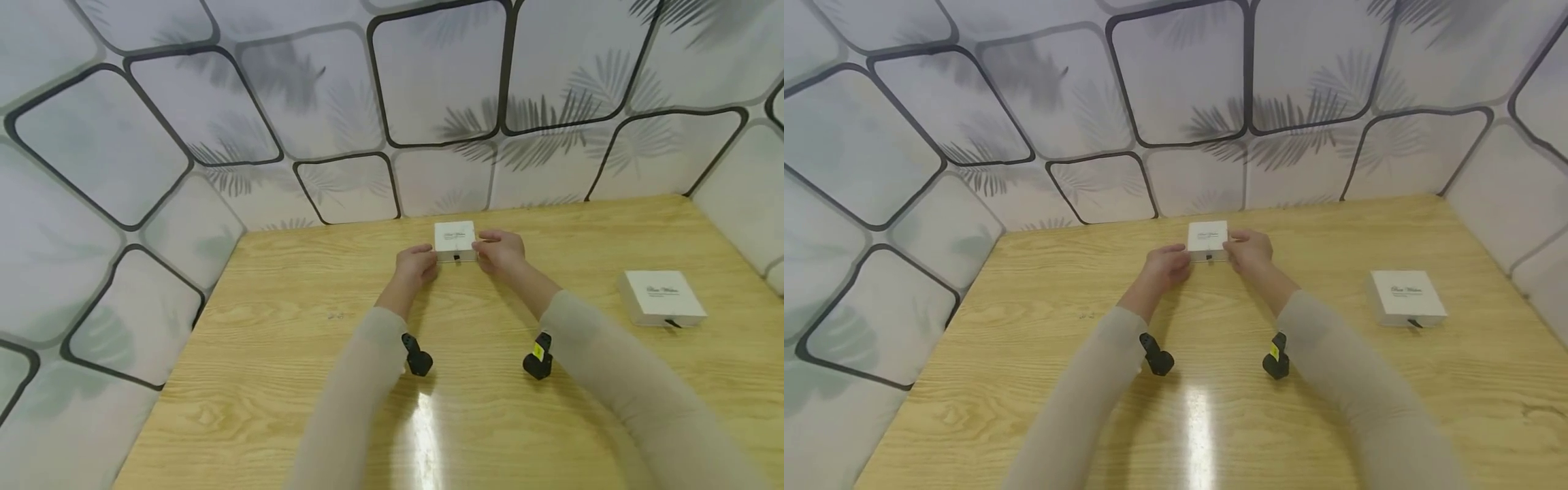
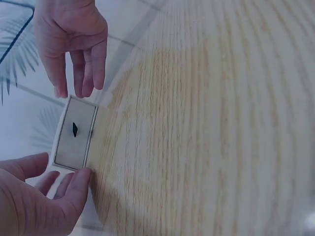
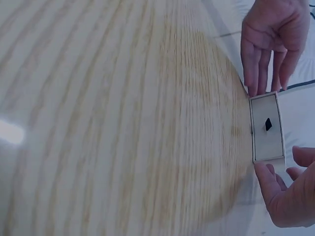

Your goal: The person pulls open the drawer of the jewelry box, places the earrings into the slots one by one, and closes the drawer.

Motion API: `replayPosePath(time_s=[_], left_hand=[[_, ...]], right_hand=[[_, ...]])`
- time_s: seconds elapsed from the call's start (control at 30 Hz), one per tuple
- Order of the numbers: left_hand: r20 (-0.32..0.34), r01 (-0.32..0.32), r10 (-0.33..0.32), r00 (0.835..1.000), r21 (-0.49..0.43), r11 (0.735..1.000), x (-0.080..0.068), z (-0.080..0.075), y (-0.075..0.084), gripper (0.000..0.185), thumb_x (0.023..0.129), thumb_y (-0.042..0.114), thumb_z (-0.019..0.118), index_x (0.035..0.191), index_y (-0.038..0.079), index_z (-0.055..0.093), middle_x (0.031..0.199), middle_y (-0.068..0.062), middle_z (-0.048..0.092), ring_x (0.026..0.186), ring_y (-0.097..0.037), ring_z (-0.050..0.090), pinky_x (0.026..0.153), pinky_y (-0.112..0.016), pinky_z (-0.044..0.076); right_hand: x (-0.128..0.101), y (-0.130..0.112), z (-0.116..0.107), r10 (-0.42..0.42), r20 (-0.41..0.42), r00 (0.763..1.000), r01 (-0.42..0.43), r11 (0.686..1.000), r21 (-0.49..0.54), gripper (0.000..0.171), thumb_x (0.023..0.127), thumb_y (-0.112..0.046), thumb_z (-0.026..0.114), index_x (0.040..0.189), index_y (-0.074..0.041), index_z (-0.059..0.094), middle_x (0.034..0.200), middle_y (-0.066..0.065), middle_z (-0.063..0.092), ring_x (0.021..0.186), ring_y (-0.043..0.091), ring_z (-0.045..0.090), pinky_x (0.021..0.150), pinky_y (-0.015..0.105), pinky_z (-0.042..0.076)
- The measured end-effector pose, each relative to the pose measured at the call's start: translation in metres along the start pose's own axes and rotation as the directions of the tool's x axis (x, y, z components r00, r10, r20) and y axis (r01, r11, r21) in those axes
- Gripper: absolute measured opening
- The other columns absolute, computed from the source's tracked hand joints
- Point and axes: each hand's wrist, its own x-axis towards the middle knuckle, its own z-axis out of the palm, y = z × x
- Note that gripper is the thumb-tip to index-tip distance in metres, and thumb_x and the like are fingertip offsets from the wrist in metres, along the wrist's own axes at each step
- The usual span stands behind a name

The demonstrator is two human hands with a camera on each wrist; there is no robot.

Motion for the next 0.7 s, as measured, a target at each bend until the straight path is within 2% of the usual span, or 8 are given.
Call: replayPosePath(time_s=[0.03,0.07,0.13,0.17,0.3,0.4,0.53,0.7], left_hand=[[0.0,0.029,-0.029,1.0,0.013,0.999,-0.028,0.0,0.011,0.035,0.083,-0.003,0.068,0.116,0.007,0.067,0.111,-0.012,0.066,0.099,-0.023,0.064,0.082,-0.034,0.055],[0.014,0.059,-0.059,0.998,0.002,0.998,-0.036,-0.002,0.015,0.034,0.083,-0.003,0.068,0.115,0.008,0.067,0.112,-0.011,0.066,0.101,-0.023,0.064,0.083,-0.035,0.055],[0.013,0.121,-0.121,0.993,-0.003,0.993,-0.063,-0.002,0.024,0.037,0.086,-0.002,0.065,0.122,0.007,0.063,0.12,-0.012,0.063,0.11,-0.025,0.061,0.089,-0.037,0.053],[0.031,0.141,-0.141,0.99,-0.005,0.99,-0.068,-0.003,0.026,0.038,0.087,-0.001,0.064,0.125,0.008,0.061,0.122,-0.013,0.062,0.112,-0.026,0.06,0.089,-0.036,0.053],[0.077,0.177,-0.177,0.981,-0.002,0.984,-0.073,-0.004,0.024,0.045,0.089,0.001,0.062,0.132,0.01,0.055,0.129,-0.014,0.058,0.115,-0.029,0.058,0.088,-0.038,0.053],[0.113,0.19,-0.188,0.976,-0.011,0.982,-0.074,-0.005,0.021,0.047,0.089,0.0,0.063,0.134,0.009,0.053,0.132,-0.016,0.055,0.118,-0.031,0.056,0.089,-0.041,0.053],[0.136,0.192,-0.188,0.973,-0.024,0.981,-0.078,-0.006,0.019,0.048,0.088,0.001,0.063,0.134,0.007,0.052,0.133,-0.017,0.054,0.12,-0.033,0.054,0.09,-0.043,0.052],[0.159,0.171,-0.165,0.973,-0.026,0.985,-0.084,-0.006,0.017,0.047,0.088,0.001,0.064,0.133,0.004,0.052,0.13,-0.018,0.056,0.117,-0.033,0.056,0.086,-0.039,0.054]], right_hand=[[-0.002,0.0,-0.002,-0.001,0.004,1.0,0.002,1.0,-0.018,0.049,0.093,-0.011,0.06,0.139,-0.008,0.046,0.105,-0.001,0.054,0.082,0.008,0.053,0.067,0.021,0.052],[-0.005,-0.001,-0.004,-0.005,0.015,1.0,0.006,1.0,-0.028,0.049,0.093,-0.011,0.06,0.14,-0.007,0.045,0.107,-0.001,0.054,0.083,0.009,0.053,0.07,0.022,0.052],[-0.01,-0.002,-0.008,-0.013,0.05,0.999,0.016,0.998,-0.059,0.051,0.093,-0.012,0.059,0.141,-0.005,0.043,0.113,0.003,0.053,0.09,0.014,0.056,0.078,0.026,0.054],[-0.013,-0.002,-0.01,-0.008,0.063,0.998,0.013,0.998,-0.069,0.051,0.093,-0.012,0.059,0.141,-0.005,0.042,0.116,0.004,0.053,0.095,0.017,0.056,0.081,0.028,0.054],[-0.024,-0.005,-0.017,0.011,0.129,0.992,0.001,0.996,-0.091,0.053,0.094,-0.015,0.058,0.143,-0.003,0.038,0.131,0.011,0.048,0.116,0.029,0.052,0.096,0.036,0.049],[-0.032,-0.009,-0.02,0.013,0.171,0.985,0.006,0.994,-0.111,0.055,0.095,-0.016,0.057,0.143,-0.002,0.036,0.14,0.015,0.043,0.123,0.033,0.048,0.099,0.039,0.047],[-0.042,-0.013,-0.024,-0.012,0.203,0.979,0.046,0.986,-0.161,0.055,0.095,-0.018,0.057,0.143,0.0,0.035,0.142,0.018,0.041,0.123,0.034,0.049,0.096,0.038,0.048],[-0.05,-0.016,-0.032,-0.062,0.215,0.975,0.109,0.97,-0.216,0.057,0.094,-0.021,0.06,0.141,0.002,0.039,0.132,0.015,0.05,0.107,0.023,0.061,0.091,0.036,0.052]])
